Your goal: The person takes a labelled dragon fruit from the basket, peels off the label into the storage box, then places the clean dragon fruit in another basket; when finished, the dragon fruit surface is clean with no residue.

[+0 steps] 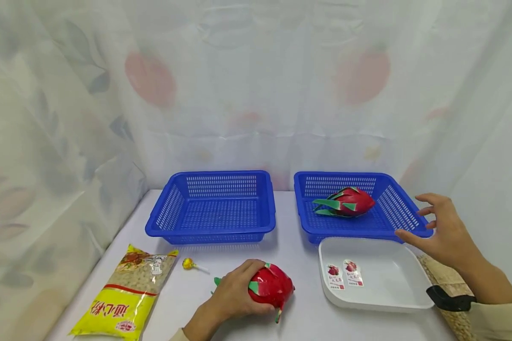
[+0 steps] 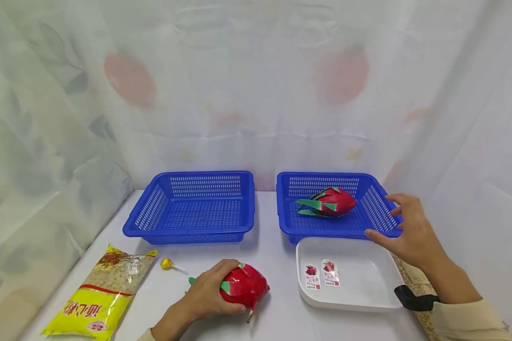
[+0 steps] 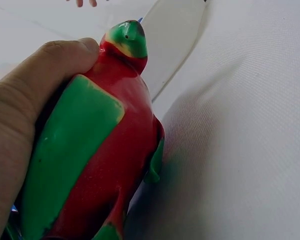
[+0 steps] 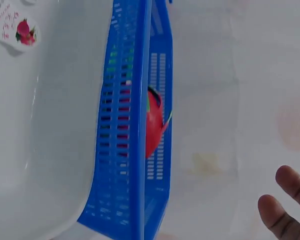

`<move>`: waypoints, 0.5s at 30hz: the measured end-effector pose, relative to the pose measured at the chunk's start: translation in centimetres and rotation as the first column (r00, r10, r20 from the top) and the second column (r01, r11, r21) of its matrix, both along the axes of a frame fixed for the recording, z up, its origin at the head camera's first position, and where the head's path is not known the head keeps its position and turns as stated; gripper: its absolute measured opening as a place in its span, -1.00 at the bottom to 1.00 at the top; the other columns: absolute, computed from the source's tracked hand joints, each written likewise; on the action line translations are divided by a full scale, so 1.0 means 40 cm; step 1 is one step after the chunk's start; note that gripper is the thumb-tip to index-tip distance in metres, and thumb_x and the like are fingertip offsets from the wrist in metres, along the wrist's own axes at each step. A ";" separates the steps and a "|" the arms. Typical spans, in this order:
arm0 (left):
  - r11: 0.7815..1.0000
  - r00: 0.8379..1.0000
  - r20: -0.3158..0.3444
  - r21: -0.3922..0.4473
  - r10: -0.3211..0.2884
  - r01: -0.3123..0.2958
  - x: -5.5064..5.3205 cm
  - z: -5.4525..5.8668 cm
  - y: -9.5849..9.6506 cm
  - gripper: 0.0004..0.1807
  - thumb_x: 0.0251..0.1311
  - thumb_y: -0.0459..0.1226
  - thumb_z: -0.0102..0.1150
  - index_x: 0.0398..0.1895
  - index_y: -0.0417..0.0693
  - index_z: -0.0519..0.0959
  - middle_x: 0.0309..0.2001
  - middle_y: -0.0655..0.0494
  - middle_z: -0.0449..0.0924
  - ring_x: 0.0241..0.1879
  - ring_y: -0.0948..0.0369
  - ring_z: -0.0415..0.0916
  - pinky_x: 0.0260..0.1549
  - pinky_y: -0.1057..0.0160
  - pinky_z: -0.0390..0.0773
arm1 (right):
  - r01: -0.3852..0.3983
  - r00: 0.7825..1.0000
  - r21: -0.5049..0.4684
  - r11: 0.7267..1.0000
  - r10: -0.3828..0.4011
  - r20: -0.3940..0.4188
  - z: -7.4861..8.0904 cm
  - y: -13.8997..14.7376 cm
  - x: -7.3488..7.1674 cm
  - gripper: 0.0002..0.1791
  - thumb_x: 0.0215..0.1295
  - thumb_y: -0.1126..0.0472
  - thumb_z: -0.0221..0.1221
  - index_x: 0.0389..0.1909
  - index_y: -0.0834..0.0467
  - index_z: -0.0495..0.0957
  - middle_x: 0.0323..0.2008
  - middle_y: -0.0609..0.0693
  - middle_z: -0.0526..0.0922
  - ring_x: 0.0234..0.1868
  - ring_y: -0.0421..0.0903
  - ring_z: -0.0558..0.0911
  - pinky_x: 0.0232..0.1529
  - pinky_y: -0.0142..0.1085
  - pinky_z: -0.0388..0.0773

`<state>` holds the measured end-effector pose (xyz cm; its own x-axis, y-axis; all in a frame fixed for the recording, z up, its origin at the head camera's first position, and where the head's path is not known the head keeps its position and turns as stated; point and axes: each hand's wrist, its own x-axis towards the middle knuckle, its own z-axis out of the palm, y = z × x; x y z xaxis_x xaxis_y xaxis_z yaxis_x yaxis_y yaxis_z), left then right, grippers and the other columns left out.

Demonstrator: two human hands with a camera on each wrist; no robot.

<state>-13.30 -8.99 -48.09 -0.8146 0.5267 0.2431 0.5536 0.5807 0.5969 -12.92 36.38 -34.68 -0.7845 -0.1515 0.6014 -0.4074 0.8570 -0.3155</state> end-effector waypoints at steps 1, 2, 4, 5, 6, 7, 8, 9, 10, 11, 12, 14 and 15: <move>1.000 1.000 0.001 0.000 0.000 0.000 0.000 0.000 0.000 -0.08 -0.25 0.28 0.43 0.25 0.24 0.36 0.14 0.32 0.41 0.01 0.20 0.47 -0.23 0.25 0.59 | 0.010 1.000 -0.009 1.000 -0.010 0.012 0.000 0.008 -0.004 0.10 -0.32 0.27 0.58 0.30 0.28 0.16 0.07 0.35 0.28 -0.22 0.09 0.48 -0.46 -0.60 0.37; 1.000 1.000 0.002 0.000 -0.001 0.001 0.000 0.000 0.001 -0.09 -0.25 0.28 0.43 0.25 0.24 0.36 0.14 0.32 0.41 0.01 0.20 0.47 -0.23 0.25 0.59 | 0.026 0.999 -0.019 0.999 -0.026 0.025 0.000 0.016 -0.007 0.08 -0.29 0.26 0.57 0.30 0.28 0.17 0.08 0.37 0.27 -0.22 0.13 0.48 -0.47 -0.60 0.35; 1.000 1.000 0.003 0.001 -0.008 0.008 0.001 -0.001 0.002 -0.10 -0.24 0.28 0.42 0.25 0.25 0.36 0.13 0.32 0.41 0.01 0.20 0.47 -0.23 0.25 0.59 | 0.054 0.997 -0.032 0.998 -0.052 0.048 -0.003 0.034 -0.013 0.04 -0.24 0.22 0.55 0.30 0.27 0.18 0.11 0.40 0.24 -0.21 0.27 0.47 -0.48 -0.56 0.35; 1.000 1.000 0.005 0.000 -0.011 0.011 0.001 -0.002 0.003 -0.10 -0.23 0.28 0.42 0.25 0.26 0.36 0.13 0.32 0.41 0.01 0.20 0.47 -0.23 0.25 0.59 | 0.064 0.997 -0.035 0.997 -0.062 0.053 -0.007 0.044 -0.017 0.03 -0.22 0.20 0.55 0.30 0.27 0.19 0.13 0.41 0.24 -0.20 0.32 0.46 -0.47 -0.58 0.33; 1.000 1.000 0.004 0.001 -0.014 0.014 0.001 -0.002 0.004 -0.11 -0.23 0.28 0.42 0.24 0.26 0.35 0.13 0.32 0.41 0.01 0.20 0.47 -0.23 0.26 0.59 | 0.074 0.996 -0.043 0.996 -0.072 0.059 -0.012 0.054 -0.021 0.01 -0.20 0.19 0.54 0.30 0.26 0.21 0.15 0.40 0.23 -0.18 0.34 0.45 -0.44 -0.61 0.30; 1.000 1.000 0.008 0.000 -0.015 0.015 0.002 -0.002 0.005 -0.11 -0.23 0.28 0.42 0.25 0.27 0.35 0.13 0.33 0.41 0.01 0.20 0.47 -0.23 0.26 0.58 | 0.086 0.995 -0.046 0.995 -0.083 0.060 -0.019 0.065 -0.026 -0.01 -0.18 0.18 0.54 0.30 0.26 0.23 0.18 0.40 0.22 -0.16 0.35 0.44 -0.42 -0.63 0.27; 1.000 1.000 0.010 -0.001 -0.015 0.015 0.002 -0.002 0.005 -0.11 -0.23 0.28 0.41 0.25 0.27 0.35 0.13 0.33 0.40 0.01 0.20 0.47 -0.23 0.27 0.58 | 0.101 0.993 -0.046 0.994 -0.098 0.062 -0.026 0.075 -0.030 -0.02 -0.17 0.16 0.53 0.30 0.26 0.24 0.21 0.39 0.21 -0.13 0.36 0.42 -0.39 -0.62 0.27; 1.000 1.000 0.012 -0.002 -0.015 0.015 0.002 -0.001 0.005 -0.11 -0.23 0.28 0.42 0.25 0.27 0.35 0.13 0.33 0.41 0.02 0.20 0.47 -0.23 0.27 0.58 | 0.115 0.992 -0.048 0.992 -0.112 0.064 -0.034 0.085 -0.035 -0.04 -0.15 0.15 0.52 0.30 0.26 0.26 0.24 0.37 0.19 -0.09 0.36 0.40 -0.35 -0.58 0.28; 1.000 1.000 0.016 -0.004 -0.012 0.012 0.002 0.000 0.006 -0.10 -0.23 0.28 0.42 0.25 0.27 0.35 0.13 0.33 0.40 0.02 0.21 0.46 -0.23 0.28 0.58 | 0.129 0.990 -0.051 0.990 -0.125 0.069 -0.042 0.094 -0.040 -0.06 -0.12 0.14 0.52 0.30 0.26 0.27 0.28 0.36 0.17 -0.05 0.37 0.37 -0.30 -0.49 0.35; 1.000 1.000 0.019 -0.005 -0.012 0.012 0.002 0.001 0.005 -0.10 -0.23 0.28 0.42 0.25 0.27 0.35 0.13 0.34 0.40 0.02 0.21 0.46 -0.23 0.28 0.58 | 0.144 0.987 -0.054 0.988 -0.139 0.080 -0.049 0.103 -0.045 -0.07 -0.09 0.12 0.50 0.31 0.26 0.27 0.31 0.36 0.14 0.00 0.40 0.34 -0.22 -0.37 0.43; 1.000 1.000 0.019 -0.006 -0.011 0.011 0.002 0.001 0.004 -0.10 -0.23 0.28 0.42 0.25 0.27 0.35 0.13 0.33 0.40 0.02 0.21 0.46 -0.23 0.28 0.58 | 0.163 0.983 -0.058 0.985 -0.157 0.097 -0.055 0.109 -0.049 -0.09 -0.06 0.11 0.49 0.31 0.27 0.28 0.34 0.35 0.10 0.04 0.41 0.31 -0.18 -0.18 0.48; 1.000 1.000 0.016 -0.010 -0.008 0.008 0.001 0.003 0.002 -0.10 -0.23 0.28 0.42 0.25 0.26 0.35 0.14 0.33 0.40 0.02 0.21 0.46 -0.23 0.27 0.58 | 0.191 0.975 -0.063 0.980 -0.182 0.129 -0.064 0.121 -0.058 -0.13 -0.01 0.09 0.46 0.30 0.29 0.29 0.39 0.34 0.04 0.13 0.46 0.24 -0.17 0.22 0.43; 1.000 1.000 0.010 -0.011 -0.008 0.008 0.001 0.004 0.001 -0.10 -0.23 0.28 0.42 0.25 0.25 0.35 0.14 0.33 0.40 0.02 0.21 0.46 -0.23 0.27 0.58 | 0.195 0.972 -0.068 0.978 -0.183 0.146 -0.067 0.126 -0.062 -0.15 0.01 0.08 0.44 0.29 0.30 0.29 0.40 0.34 0.01 0.18 0.48 0.20 -0.15 0.34 0.38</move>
